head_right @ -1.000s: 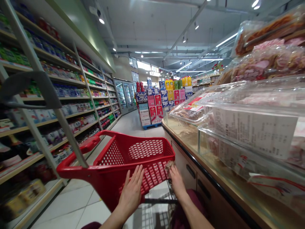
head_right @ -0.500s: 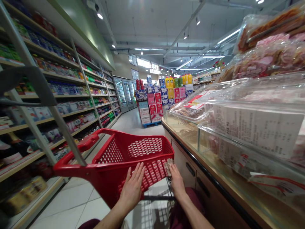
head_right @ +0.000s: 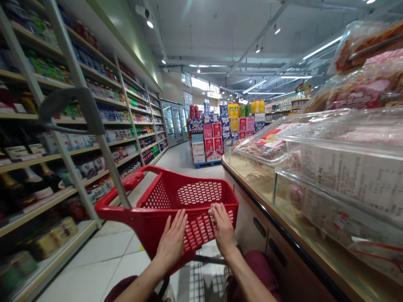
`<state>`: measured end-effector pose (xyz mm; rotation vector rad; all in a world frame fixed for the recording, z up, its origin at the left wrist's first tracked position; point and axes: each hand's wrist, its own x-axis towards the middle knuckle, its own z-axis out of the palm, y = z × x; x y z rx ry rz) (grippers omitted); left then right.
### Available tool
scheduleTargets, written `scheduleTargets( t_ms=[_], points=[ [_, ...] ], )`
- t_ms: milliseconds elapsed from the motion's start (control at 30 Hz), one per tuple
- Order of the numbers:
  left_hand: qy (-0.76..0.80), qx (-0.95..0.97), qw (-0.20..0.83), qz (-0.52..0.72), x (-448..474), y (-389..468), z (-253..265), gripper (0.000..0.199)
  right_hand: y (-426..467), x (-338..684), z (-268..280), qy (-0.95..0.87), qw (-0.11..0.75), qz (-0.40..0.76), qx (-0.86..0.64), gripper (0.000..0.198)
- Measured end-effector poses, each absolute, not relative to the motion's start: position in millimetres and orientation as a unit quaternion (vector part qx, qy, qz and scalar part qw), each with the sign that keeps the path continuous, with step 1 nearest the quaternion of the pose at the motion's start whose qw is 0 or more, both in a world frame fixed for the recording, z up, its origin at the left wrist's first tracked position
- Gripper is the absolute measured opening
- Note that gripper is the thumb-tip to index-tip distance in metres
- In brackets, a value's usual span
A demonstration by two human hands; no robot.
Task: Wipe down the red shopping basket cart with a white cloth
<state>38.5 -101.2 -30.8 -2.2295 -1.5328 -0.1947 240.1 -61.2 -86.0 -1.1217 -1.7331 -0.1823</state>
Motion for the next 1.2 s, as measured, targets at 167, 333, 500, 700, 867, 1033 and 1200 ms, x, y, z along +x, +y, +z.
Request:
scheduleTargets(
  t_ms=[167, 333, 500, 700, 867, 1033, 1200],
  points=[
    [-0.553, -0.804, 0.211, -0.051, 37.1, -108.2, -22.6, 0.065, -64.9, 224.6, -93.1, -0.777, 0.442, -0.056, -0.444, 0.052],
    [-0.560, -0.796, 0.224, -0.057, 24.8, -113.4, -17.8, 0.060, -72.1, 208.5, -90.7, -0.768, 0.473, -0.060, -0.427, 0.051],
    [-0.564, -0.786, 0.243, -0.070, 13.0, -114.9, -16.0, 0.062, -64.9, 187.7, -66.4, -0.771, 0.510, -0.092, -0.370, 0.048],
    [-0.578, -0.776, 0.239, -0.076, -4.7, -122.7, -10.7, 0.062, -75.4, 169.2, -72.9, -0.806, 0.462, -0.089, -0.359, 0.049],
    [-0.579, -0.764, 0.269, -0.094, -14.5, -128.4, -13.1, 0.064, -72.6, 158.0, -67.6, -0.819, 0.456, -0.082, -0.338, 0.046],
    [-0.570, -0.752, 0.311, -0.111, -33.3, -132.3, -22.3, 0.064, -79.9, 153.8, -81.4, -0.847, 0.406, -0.057, -0.340, 0.042],
    [-0.567, -0.737, 0.341, -0.136, -41.8, -130.3, -18.4, 0.062, -75.6, 130.3, -36.3, -0.802, 0.514, -0.074, -0.296, 0.053]
  ],
)
